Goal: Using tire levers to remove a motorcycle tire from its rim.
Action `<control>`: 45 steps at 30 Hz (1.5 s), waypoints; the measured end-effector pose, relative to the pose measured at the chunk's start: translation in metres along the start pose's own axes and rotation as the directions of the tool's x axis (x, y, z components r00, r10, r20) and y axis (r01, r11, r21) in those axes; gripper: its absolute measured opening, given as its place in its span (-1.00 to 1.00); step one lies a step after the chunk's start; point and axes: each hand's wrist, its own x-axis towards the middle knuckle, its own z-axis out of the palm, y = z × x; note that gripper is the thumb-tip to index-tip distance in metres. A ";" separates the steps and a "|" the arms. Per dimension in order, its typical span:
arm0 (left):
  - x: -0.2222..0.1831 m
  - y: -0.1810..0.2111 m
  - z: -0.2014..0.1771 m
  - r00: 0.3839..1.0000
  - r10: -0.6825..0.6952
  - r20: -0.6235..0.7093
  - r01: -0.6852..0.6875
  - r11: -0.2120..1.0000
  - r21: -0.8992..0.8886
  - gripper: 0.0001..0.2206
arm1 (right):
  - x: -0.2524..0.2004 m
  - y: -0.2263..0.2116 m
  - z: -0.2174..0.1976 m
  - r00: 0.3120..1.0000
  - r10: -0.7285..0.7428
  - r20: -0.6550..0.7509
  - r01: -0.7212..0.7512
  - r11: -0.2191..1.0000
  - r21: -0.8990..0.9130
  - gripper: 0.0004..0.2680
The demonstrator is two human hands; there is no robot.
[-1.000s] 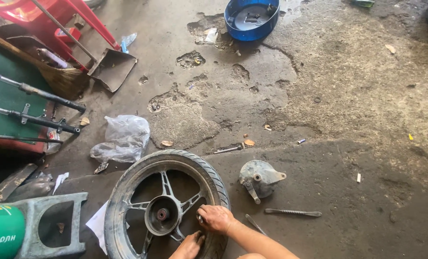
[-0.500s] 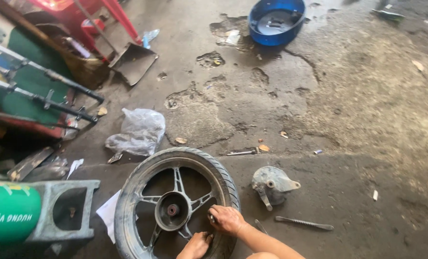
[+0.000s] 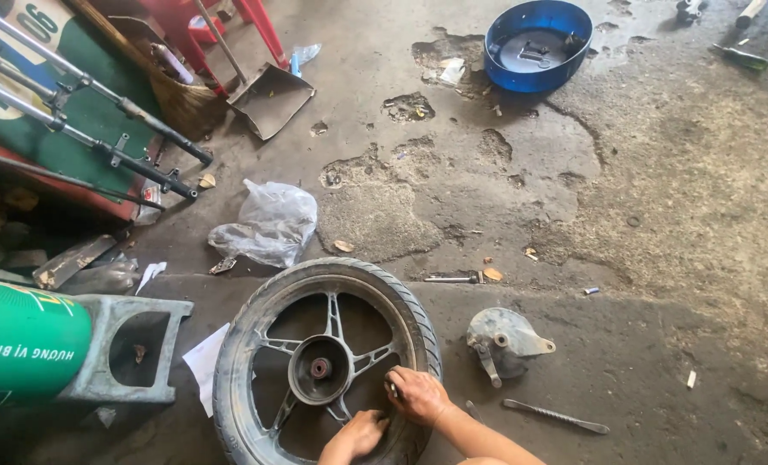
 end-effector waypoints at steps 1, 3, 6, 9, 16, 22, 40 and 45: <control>0.002 -0.001 0.002 1.000 -0.008 0.005 0.008 0.999 0.032 -0.64 | 0.000 -0.001 0.000 1.000 0.003 0.002 -0.003 1.000 -0.008 -0.85; -0.004 0.004 -0.001 0.999 -0.048 0.008 0.048 0.998 0.028 -0.62 | -0.001 -0.001 0.002 1.000 0.000 -0.011 0.000 1.000 -0.009 -0.84; 0.017 -0.029 0.015 0.999 0.020 -0.029 -0.021 1.000 -0.015 -0.61 | 0.000 -0.003 0.000 1.000 0.005 -0.014 -0.005 1.000 -0.014 -0.84; 0.015 -0.023 0.012 0.999 0.049 -0.021 -0.050 0.997 -0.051 -0.61 | -0.001 -0.002 0.002 0.999 -0.007 -0.046 0.007 1.000 -0.016 -0.84; 0.013 -0.017 0.008 1.000 -0.014 -0.004 0.014 0.999 -0.030 -0.58 | -0.003 -0.002 0.002 1.000 0.002 -0.020 -0.002 1.000 -0.003 -0.87; 0.015 -0.004 0.006 0.986 -0.158 0.045 0.152 0.982 0.108 -0.56 | -0.002 -0.002 -0.002 1.000 -0.023 -0.019 0.023 1.000 0.007 -0.86; 0.005 0.007 -0.003 0.987 -0.159 -0.007 0.160 0.987 0.029 -0.52 | -0.002 0.000 -0.002 0.999 -0.030 -0.027 0.030 1.000 -0.001 -0.86; 0.023 -0.023 0.013 0.997 -0.070 -0.038 0.070 0.998 0.001 -0.58 | -0.004 0.000 0.001 1.000 -0.009 -0.023 0.009 1.000 0.000 -0.83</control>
